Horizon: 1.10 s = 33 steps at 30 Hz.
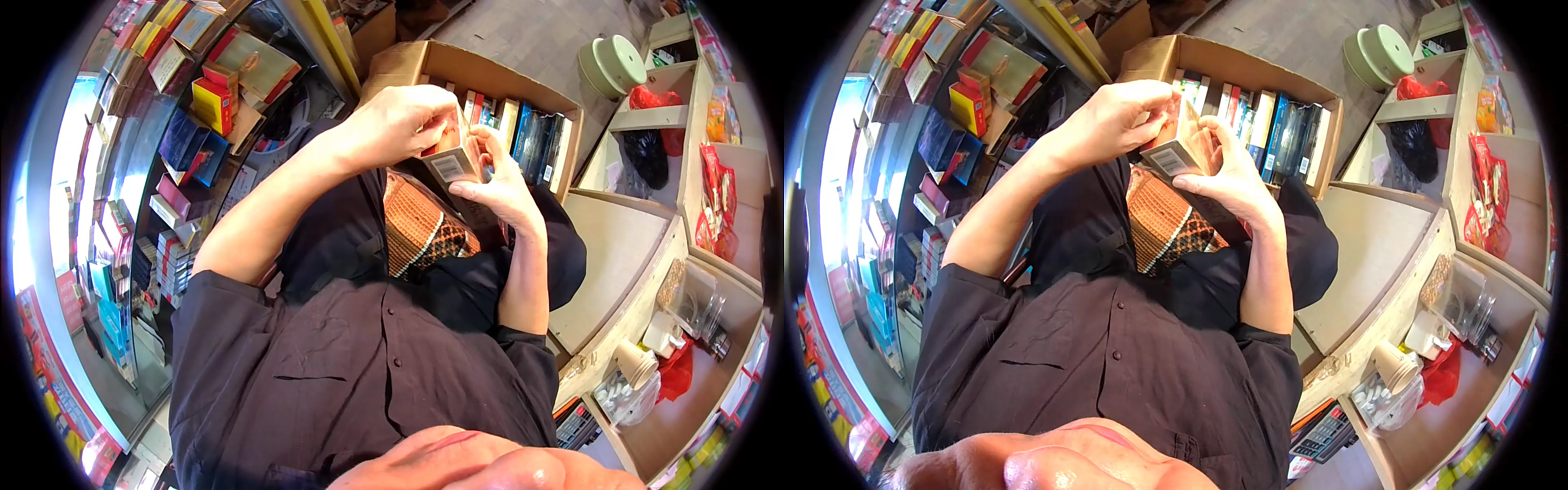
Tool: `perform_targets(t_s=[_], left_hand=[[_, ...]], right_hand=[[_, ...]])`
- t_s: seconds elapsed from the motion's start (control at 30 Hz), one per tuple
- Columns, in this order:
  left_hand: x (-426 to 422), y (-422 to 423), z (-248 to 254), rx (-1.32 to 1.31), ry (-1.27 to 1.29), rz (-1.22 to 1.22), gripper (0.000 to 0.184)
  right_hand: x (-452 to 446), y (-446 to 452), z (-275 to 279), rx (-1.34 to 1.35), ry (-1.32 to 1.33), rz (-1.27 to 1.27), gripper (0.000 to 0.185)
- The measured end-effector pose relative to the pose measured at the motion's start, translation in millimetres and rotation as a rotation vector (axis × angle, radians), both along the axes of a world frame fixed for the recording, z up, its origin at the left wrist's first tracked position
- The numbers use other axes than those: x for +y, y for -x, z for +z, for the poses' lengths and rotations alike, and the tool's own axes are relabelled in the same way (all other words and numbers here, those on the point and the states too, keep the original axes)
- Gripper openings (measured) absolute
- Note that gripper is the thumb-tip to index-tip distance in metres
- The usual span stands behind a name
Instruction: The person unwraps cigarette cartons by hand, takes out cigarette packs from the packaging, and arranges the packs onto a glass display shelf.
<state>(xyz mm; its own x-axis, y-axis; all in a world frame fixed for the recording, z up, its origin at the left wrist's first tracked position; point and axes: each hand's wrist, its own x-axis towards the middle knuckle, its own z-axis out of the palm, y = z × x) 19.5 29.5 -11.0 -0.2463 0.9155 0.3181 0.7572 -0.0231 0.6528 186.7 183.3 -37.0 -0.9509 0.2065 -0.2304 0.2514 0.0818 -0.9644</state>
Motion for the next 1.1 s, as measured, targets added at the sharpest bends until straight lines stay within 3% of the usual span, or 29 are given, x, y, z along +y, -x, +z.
perform_targets(t_s=[0.37, 0.5, 0.57, 0.63, 0.8, 0.93, 1.03, 1.1], left_hand=[[2.2, -13.8, 8.8, 0.030, 0.017, 0.193, 0.018], [1.9, -12.5, 6.4, -0.088, 0.049, 0.210, 0.014], [2.8, -8.2, -0.9, -0.103, 0.028, 0.190, 0.015], [2.7, -4.6, -7.8, -0.293, 0.004, 0.099, 0.019], [1.8, -4.3, -2.9, -0.451, 0.063, 0.001, 0.043], [1.4, 4.0, -9.3, -0.479, 0.053, -0.036, 0.043], [-0.2, 5.9, -7.4, -0.415, 0.144, -0.014, 0.030], [-0.1, 5.9, -7.8, -0.245, 0.066, -0.007, 0.026]], right_hand=[[-4.8, -1.4, -2.3, 0.063, 0.029, -0.030, 0.085], [-3.7, -0.1, -3.3, 0.058, 0.007, -0.037, 0.084], [-1.1, 0.6, -9.2, 0.067, 0.119, 0.039, 0.083], [0.4, 0.5, -8.3, 0.061, 0.129, 0.041, 0.084], [7.9, -0.2, -18.6, 0.095, 0.254, 0.021, 0.084], [4.7, 2.1, -12.1, 0.099, 0.221, 0.047, 0.084], [2.3, 2.3, -9.2, 0.062, 0.180, 0.061, 0.082], [1.6, 2.7, -15.6, 0.066, 0.158, 0.068, 0.081]])
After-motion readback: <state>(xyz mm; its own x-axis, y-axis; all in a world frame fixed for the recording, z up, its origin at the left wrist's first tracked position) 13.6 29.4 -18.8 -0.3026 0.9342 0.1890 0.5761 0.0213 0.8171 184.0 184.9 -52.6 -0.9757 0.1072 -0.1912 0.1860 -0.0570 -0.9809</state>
